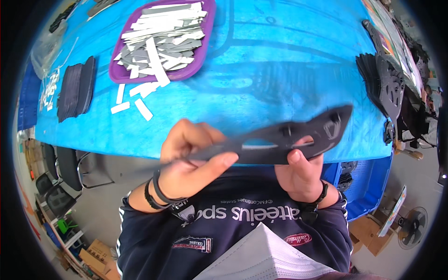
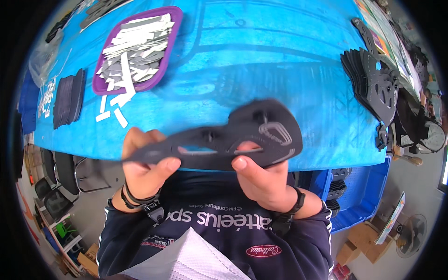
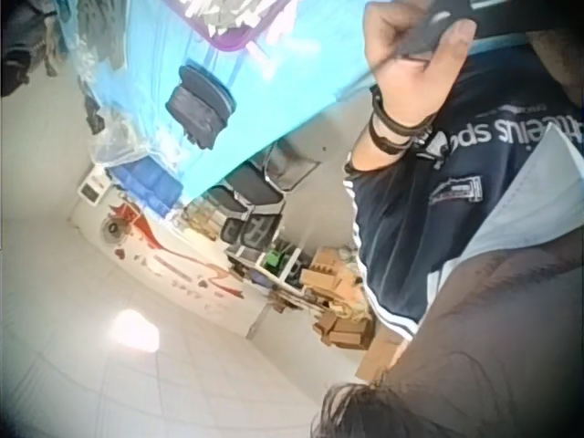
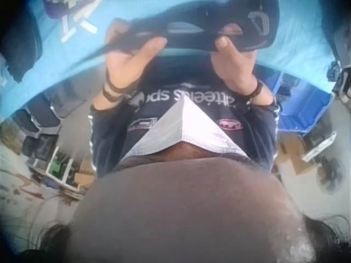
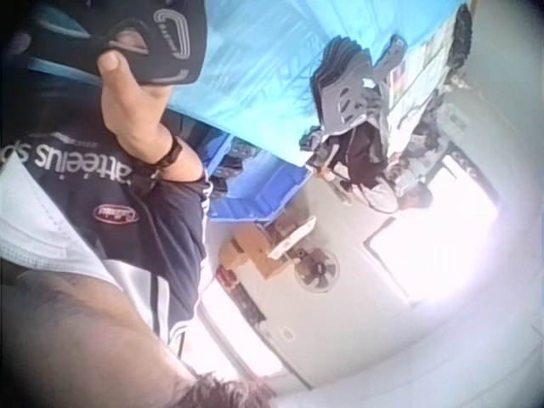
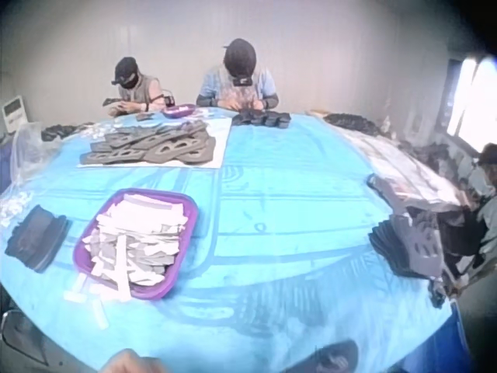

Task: Applying adhesive strips to pre-cut shoe components and organizing them.

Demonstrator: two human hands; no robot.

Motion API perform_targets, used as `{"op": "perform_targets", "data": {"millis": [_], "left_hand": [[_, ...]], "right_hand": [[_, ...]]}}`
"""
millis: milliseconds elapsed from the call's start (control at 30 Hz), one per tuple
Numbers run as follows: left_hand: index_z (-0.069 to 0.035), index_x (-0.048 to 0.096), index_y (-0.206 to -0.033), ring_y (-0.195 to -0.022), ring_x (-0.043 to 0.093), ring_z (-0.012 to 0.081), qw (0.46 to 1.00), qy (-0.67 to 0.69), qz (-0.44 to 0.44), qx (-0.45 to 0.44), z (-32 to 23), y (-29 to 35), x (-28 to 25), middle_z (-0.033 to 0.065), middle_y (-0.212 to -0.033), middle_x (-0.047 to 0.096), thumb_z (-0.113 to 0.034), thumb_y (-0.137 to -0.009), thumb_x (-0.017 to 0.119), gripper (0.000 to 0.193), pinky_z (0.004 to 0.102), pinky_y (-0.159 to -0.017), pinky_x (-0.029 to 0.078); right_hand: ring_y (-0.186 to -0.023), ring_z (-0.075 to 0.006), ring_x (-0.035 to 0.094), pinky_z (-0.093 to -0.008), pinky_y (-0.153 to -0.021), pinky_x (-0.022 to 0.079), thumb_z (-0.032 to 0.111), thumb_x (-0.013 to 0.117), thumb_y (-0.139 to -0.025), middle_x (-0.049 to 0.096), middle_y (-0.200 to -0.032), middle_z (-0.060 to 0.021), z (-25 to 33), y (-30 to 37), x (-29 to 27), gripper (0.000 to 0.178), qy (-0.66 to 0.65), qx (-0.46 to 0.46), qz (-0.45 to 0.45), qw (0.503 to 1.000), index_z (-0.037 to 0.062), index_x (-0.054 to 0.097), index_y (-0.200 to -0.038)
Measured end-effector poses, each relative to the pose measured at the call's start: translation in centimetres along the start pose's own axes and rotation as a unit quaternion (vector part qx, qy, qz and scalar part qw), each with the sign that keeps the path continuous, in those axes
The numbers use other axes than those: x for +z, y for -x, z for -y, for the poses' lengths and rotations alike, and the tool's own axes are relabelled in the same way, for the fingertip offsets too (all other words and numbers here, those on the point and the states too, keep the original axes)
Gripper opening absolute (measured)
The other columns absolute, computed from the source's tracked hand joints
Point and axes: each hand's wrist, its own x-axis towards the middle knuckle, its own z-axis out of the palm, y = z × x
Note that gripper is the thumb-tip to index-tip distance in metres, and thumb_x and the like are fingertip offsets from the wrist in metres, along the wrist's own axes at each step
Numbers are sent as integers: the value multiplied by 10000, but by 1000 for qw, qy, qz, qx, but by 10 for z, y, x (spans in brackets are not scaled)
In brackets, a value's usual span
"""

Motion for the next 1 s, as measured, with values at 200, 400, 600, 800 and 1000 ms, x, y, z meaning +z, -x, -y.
{"op": "perform_targets", "data": {"millis": [200, 400, 600, 800, 1000], "left_hand": [[10, 521, -1014, -857, 564, 105, 988, 138, -42, -60, 0, 6, 6, 65, -908, 592, 38, -777, 624, 260, 250, -751, 449], [-9, 541, -1072, -886, 590, 190, 932, 346, -58, -86, -3, 12, 17, 95, -978, 605, -173, -913, 477, 238, 348, -811, 463], [-5, 529, -880, -711, 621, 227, 947, 302, -105, 35, -17, 13, -11, 142, -775, 626, -116, -910, 462, 133, 317, -698, 501], [-22, 536, -842, -706, 533, 200, 916, -127, -324, 201, -62, 2, -104, 71, -768, 578, -210, -918, 459, 217, 321, -676, 423], [4, 622, -893, -851, 581, 320, 602, -744, -281, 63, -65, -20, -199, 162, -935, 619, -260, -798, 617, 281, 370, -765, 455]], "right_hand": [[-931, -203, 588, -341, -807, 487, 2, 583, -819, 601, -1010, -102, -8, 0, 24, 213, -146, 8, 12, 989, 20, 568, -1030], [-984, -199, 577, -351, -864, 486, 86, 508, -887, 599, -1062, -87, 5, 4, 19, 189, -86, -9, 3, 996, 52, 558, -1066], [-912, -207, 571, -339, -821, 463, 99, 569, -852, 590, -1018, -115, 30, 0, 14, 323, 190, -335, -150, 910, -39, 493, -1134], [-773, -238, 587, -340, -703, 461, -1, 619, -753, 604, -870, -150, 90, 20, -21, 236, 671, -604, -157, 400, 3, 599, -988], [-840, -239, 563, -343, -742, 437, 191, 653, -735, 583, -1000, -87, 21, -19, 11, 398, 790, -303, 126, 518, 12, 570, -1082]]}}
